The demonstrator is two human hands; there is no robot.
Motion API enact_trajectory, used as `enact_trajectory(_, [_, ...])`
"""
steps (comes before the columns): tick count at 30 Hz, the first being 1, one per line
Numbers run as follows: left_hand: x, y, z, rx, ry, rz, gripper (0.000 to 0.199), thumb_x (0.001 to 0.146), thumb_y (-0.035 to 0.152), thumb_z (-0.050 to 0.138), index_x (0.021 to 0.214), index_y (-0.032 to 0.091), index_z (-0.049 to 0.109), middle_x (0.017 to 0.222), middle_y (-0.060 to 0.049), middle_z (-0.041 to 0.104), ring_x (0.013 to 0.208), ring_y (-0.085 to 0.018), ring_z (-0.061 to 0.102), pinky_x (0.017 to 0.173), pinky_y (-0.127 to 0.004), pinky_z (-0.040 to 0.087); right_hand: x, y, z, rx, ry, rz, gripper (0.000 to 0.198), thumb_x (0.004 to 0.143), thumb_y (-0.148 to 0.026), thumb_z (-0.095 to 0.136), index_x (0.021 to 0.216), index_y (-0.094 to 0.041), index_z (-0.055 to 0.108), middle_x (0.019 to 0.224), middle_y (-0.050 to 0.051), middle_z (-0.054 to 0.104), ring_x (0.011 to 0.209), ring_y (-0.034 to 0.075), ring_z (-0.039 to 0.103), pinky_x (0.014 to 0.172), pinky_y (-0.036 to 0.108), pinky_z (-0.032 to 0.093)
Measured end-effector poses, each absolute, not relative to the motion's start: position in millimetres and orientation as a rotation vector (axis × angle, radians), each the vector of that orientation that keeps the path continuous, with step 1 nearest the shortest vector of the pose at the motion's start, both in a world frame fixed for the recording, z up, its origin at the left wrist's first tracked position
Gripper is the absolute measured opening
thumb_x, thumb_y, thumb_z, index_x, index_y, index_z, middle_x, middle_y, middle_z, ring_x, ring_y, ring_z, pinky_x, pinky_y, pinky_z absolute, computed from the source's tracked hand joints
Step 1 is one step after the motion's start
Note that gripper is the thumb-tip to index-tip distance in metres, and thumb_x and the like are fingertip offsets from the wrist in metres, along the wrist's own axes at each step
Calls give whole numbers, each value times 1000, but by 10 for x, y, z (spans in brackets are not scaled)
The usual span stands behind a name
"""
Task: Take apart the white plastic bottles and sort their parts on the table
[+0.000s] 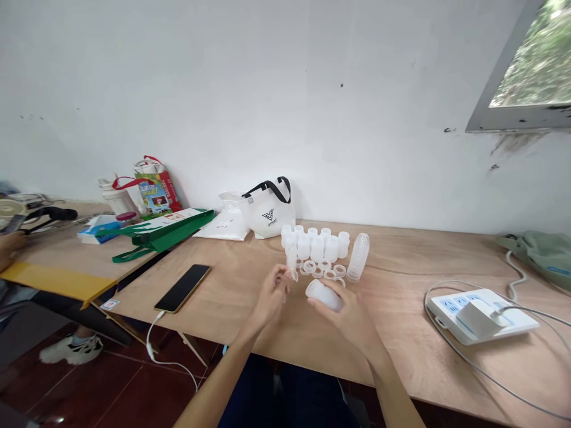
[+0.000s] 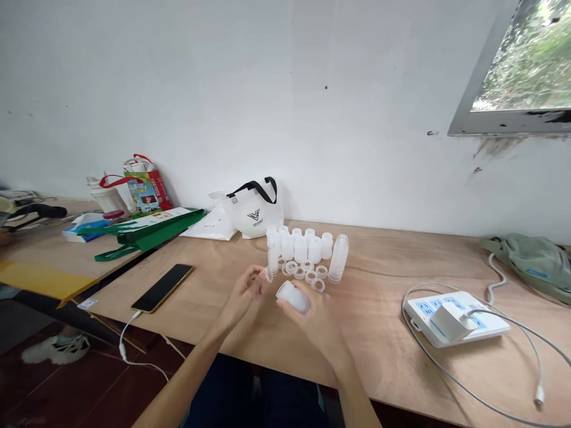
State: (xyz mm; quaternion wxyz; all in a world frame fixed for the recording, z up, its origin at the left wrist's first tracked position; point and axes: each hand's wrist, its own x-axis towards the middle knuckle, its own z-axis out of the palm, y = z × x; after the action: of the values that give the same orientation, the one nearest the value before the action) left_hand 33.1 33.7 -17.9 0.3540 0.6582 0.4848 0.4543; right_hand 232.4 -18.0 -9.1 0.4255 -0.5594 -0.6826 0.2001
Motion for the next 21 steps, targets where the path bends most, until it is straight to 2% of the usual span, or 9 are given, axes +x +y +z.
enact_trajectory(3, [248,508,-144,1717,1322,1216,32,101,51,45,100,21,56,78,0,63,65,-16,58,59,-26,43,2488,-146,-81,-1370,-1576,575,45,85,-57,71,118,-28,72,125,6,75,114,30,71,92,42,57])
enact_trajectory(6, [199,699,48,2016,1394,1166,29,104,46,41,104,23,58,97,-3,70,84,-19,66,76,-31,48,2593,-117,-79,-1389,-1524,582,48,84,-61,71,119,-27,72,128,6,74,118,32,69,95,43,57])
enact_trajectory(8, [204,865,242,2245,1431,1079,24,105,40,41,110,25,59,109,-3,71,97,-22,67,82,-33,48,2626,-106,-80,-1396,-1527,593,49,84,-61,70,120,-28,72,129,6,73,119,32,68,94,44,57])
enact_trajectory(10, [236,1047,444,2452,1524,972,23,106,35,41,114,26,60,118,-3,71,100,-22,68,80,-32,48,2638,-103,-81,-1397,-1526,609,49,85,-61,70,121,-28,72,130,6,73,119,32,68,94,43,57])
enact_trajectory(15, [342,1383,784,2843,1662,417,21,101,21,50,114,25,66,114,-3,74,97,-22,70,74,-29,46,2637,-89,-93,-1387,-1538,613,48,84,-61,71,119,-28,71,132,6,71,122,32,66,96,44,55])
enact_trajectory(18, [361,1470,829,2981,1603,142,23,99,16,51,113,22,68,116,-6,74,97,-22,70,75,-29,46,2642,-70,-102,-1390,-1552,615,46,85,-61,70,117,-27,71,128,5,73,119,32,68,96,45,54])
enact_trajectory(21, [349,1518,779,3027,1563,62,25,98,16,52,116,22,68,119,-7,73,99,-22,70,78,-29,47,2648,-54,-112,-1382,-1559,609,46,85,-62,69,116,-27,71,126,6,74,117,32,68,96,45,55])
